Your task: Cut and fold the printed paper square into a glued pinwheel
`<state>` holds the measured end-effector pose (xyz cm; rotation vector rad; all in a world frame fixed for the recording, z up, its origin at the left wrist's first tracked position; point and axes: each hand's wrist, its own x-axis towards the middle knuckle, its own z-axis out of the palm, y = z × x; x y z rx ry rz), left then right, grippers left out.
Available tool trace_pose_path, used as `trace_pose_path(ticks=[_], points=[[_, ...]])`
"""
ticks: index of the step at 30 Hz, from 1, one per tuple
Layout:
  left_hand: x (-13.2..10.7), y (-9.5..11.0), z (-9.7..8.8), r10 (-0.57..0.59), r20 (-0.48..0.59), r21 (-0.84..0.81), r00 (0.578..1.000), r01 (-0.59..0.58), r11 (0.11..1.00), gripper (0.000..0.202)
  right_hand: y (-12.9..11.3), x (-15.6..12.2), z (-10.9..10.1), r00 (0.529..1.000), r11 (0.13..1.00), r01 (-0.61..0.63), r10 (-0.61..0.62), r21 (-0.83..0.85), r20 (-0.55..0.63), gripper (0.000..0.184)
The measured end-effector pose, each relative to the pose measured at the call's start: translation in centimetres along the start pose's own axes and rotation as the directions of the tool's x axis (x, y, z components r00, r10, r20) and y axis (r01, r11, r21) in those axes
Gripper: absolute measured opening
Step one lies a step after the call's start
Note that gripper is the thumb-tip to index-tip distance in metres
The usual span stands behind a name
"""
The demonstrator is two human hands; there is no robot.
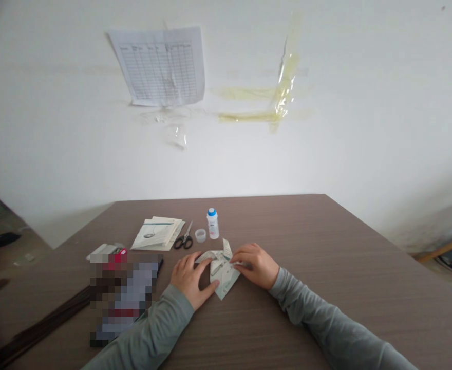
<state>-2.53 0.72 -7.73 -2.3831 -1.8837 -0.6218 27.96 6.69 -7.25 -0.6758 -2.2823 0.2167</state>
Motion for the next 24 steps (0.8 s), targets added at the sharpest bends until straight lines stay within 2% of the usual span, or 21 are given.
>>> trace_pose_path(ticks=[8,10,17,20,24], points=[[0.2,0.6,-0.4,-0.011,-0.009,0.002,1.000,0.011,1.000,0.057,-1.2,-0.2,1.1,0.986,0.992,0.100,-0.088,-0.078,0.142,0.008],[0.2,0.7,-0.4,-0.009,-0.021,0.006,1.000,0.009,1.000,0.056,-1.3,-0.3,1.2,0.986,0.992,0.089,-0.074,-0.094,0.152,0.008],[0.2,0.6,0.0,-0.002,-0.059,0.003,0.998,0.003,1.000,0.055,-2.4,-0.3,1.2,0.984,0.994,0.001,0.020,-0.113,0.179,0.025],[0.3,0.5,0.2,0.003,-0.073,0.010,0.997,-0.003,1.000,0.051,-2.9,-0.1,1.0,0.975,0.990,-0.044,0.072,-0.134,0.212,0.027],[0.3,0.5,0.3,0.003,-0.087,0.011,0.996,-0.002,1.000,0.050,-3.1,0.0,0.9,0.971,0.986,-0.048,0.084,-0.160,0.222,0.026]])
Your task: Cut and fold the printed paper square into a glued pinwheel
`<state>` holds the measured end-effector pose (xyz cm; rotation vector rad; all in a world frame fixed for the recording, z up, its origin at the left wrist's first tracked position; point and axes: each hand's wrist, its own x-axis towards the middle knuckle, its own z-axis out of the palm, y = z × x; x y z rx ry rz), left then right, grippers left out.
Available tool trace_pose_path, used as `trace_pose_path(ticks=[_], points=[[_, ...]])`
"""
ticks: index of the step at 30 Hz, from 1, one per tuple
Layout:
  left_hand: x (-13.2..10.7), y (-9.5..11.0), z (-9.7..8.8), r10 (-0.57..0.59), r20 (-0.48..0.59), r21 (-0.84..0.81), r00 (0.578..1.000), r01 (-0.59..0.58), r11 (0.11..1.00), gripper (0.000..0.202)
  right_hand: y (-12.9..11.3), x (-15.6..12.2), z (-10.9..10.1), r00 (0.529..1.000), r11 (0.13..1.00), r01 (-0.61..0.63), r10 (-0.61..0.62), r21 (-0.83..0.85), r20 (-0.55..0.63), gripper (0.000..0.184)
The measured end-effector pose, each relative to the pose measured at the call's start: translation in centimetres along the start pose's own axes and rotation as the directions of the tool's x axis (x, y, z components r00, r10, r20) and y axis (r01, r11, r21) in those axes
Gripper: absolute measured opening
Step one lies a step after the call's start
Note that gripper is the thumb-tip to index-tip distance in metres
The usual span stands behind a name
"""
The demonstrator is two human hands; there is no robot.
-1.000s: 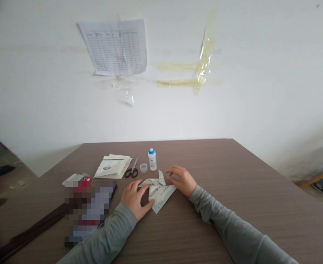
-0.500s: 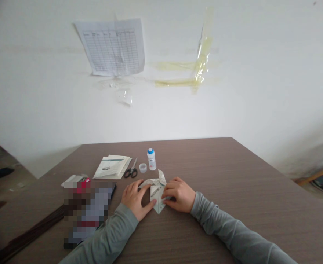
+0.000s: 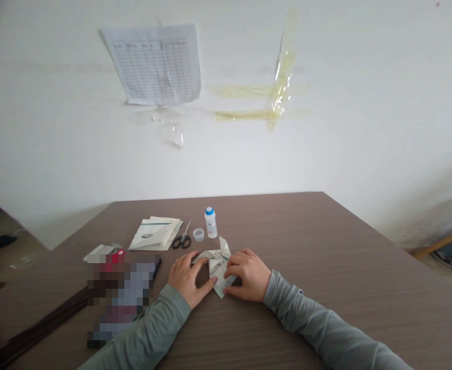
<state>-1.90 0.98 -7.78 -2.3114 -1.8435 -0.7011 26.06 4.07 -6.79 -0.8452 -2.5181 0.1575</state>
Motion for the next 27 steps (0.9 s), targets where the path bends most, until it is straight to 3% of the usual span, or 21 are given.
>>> trace_pose_path(ticks=[27], points=[[0.0,0.4,-1.1,-0.009,0.065,-0.007,0.998,0.010,1.000,0.049,1.0,0.1,0.4,0.996,0.997,0.076,-0.075,0.015,-0.055,0.028]])
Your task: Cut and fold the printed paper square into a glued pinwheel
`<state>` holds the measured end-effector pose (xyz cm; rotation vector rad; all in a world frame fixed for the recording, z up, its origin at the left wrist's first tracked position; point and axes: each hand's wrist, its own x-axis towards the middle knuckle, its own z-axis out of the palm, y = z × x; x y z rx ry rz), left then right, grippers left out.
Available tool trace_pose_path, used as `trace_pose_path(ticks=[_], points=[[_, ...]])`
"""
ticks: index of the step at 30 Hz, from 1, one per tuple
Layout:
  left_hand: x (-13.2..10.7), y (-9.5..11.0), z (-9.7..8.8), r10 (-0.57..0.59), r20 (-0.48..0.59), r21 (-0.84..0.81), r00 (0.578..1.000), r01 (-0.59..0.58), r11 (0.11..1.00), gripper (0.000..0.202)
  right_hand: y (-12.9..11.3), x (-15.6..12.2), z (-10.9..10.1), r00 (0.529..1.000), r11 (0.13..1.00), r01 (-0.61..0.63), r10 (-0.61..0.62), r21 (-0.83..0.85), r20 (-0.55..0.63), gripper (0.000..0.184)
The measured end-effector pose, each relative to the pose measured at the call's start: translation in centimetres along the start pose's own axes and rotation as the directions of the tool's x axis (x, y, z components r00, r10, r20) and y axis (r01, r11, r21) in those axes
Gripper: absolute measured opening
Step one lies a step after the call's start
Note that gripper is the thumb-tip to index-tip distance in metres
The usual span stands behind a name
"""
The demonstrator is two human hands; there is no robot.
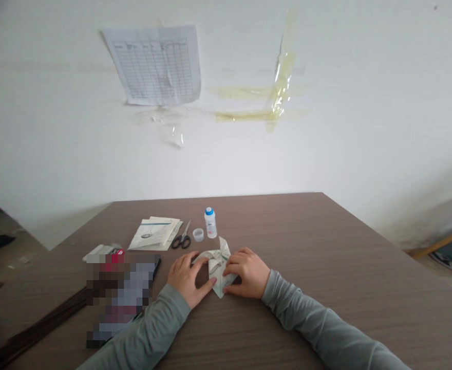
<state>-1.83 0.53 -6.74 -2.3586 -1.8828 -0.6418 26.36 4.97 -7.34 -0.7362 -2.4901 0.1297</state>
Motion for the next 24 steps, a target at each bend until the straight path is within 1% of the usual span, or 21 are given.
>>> trace_pose_path(ticks=[4,11,13,17,19,21,24], points=[[-0.01,-0.11,0.11,-0.001,-0.001,-0.014,1.000,0.001,1.000,0.047,0.21,-0.06,0.19,1.000,1.000,0.022,-0.022,-0.018,-0.009,0.023],[-0.02,-0.32,0.37,0.006,0.000,-0.022,1.000,-0.006,1.000,0.050,0.32,-0.17,0.24,1.000,1.000,0.001,-0.001,0.006,-0.005,0.019],[-0.04,-0.40,0.47,0.005,-0.003,-0.016,1.000,-0.005,1.000,0.052,0.25,-0.18,0.21,1.000,1.000,-0.006,0.006,0.014,-0.017,0.024],[-0.09,-0.54,0.57,0.008,-0.013,0.003,1.000,-0.008,1.000,0.051,-0.04,-0.19,-0.01,0.999,1.000,0.003,-0.002,0.026,-0.049,0.043],[-0.09,-0.53,0.51,0.005,-0.013,0.012,1.000,-0.004,1.000,0.050,-0.15,-0.18,-0.17,0.998,0.999,0.009,-0.007,0.036,-0.061,0.048],[-0.10,-0.47,0.37,0.002,-0.011,0.006,1.000,-0.002,1.000,0.050,-0.16,-0.14,-0.31,0.997,0.999,0.024,-0.021,0.038,-0.068,0.045],[-0.12,-0.37,0.19,0.003,-0.021,-0.024,1.000,-0.003,1.000,0.051,-0.01,-0.06,-0.39,0.997,0.998,0.050,-0.048,0.029,-0.068,0.032]])
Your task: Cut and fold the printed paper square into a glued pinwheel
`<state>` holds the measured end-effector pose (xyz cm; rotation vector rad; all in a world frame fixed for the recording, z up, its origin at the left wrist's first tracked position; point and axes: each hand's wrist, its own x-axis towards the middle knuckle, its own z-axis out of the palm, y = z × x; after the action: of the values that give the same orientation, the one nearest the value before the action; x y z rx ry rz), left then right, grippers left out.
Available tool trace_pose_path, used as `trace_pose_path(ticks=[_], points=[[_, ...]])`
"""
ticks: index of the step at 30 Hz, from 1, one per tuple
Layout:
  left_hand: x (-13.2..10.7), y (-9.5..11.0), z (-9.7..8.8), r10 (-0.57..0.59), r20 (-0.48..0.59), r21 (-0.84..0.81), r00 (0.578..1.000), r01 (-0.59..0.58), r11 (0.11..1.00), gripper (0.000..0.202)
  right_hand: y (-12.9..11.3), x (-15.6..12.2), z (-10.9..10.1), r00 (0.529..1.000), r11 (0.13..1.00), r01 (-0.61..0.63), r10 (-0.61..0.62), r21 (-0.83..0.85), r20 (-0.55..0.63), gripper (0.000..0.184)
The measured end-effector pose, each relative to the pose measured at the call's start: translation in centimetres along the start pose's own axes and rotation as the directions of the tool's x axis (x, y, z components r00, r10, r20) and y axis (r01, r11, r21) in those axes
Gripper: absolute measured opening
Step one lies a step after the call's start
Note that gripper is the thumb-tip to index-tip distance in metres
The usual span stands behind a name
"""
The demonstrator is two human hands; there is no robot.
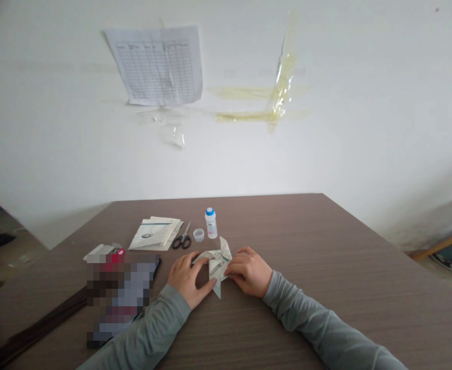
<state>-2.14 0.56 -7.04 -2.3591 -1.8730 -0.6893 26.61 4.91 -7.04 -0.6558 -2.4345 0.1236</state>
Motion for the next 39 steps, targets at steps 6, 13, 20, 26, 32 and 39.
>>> trace_pose_path(ticks=[6,13,20,26,32,39], points=[[-0.1,-0.5,0.7,0.015,-0.018,0.012,1.000,-0.014,1.000,0.060,0.4,-0.2,0.4,0.998,0.997,-0.065,0.066,0.051,-0.008,0.023],[0.2,-1.9,2.0,0.094,-0.041,-0.092,0.995,-0.097,0.991,0.072,0.5,-0.4,1.7,0.951,0.951,-0.290,0.298,0.105,-0.082,0.018],[0.4,-1.4,2.6,0.151,-0.044,-0.124,0.988,-0.155,0.980,0.084,-0.1,-0.1,2.3,0.927,0.940,-0.334,0.342,0.073,-0.155,0.015],[0.8,-1.9,4.4,0.146,-0.051,-0.135,0.988,-0.151,0.979,0.082,0.2,-0.3,2.7,0.956,0.972,-0.235,0.230,-0.007,-0.183,0.017],[0.7,-2.0,4.7,0.127,-0.030,-0.123,0.991,-0.130,0.984,0.082,-0.1,-0.3,2.3,0.958,0.968,-0.240,0.224,-0.069,-0.181,0.027],[0.5,-1.3,2.7,0.130,0.005,-0.121,0.992,-0.128,0.984,0.077,-0.3,-0.2,2.4,0.960,0.953,-0.259,0.236,-0.157,-0.154,0.035]])
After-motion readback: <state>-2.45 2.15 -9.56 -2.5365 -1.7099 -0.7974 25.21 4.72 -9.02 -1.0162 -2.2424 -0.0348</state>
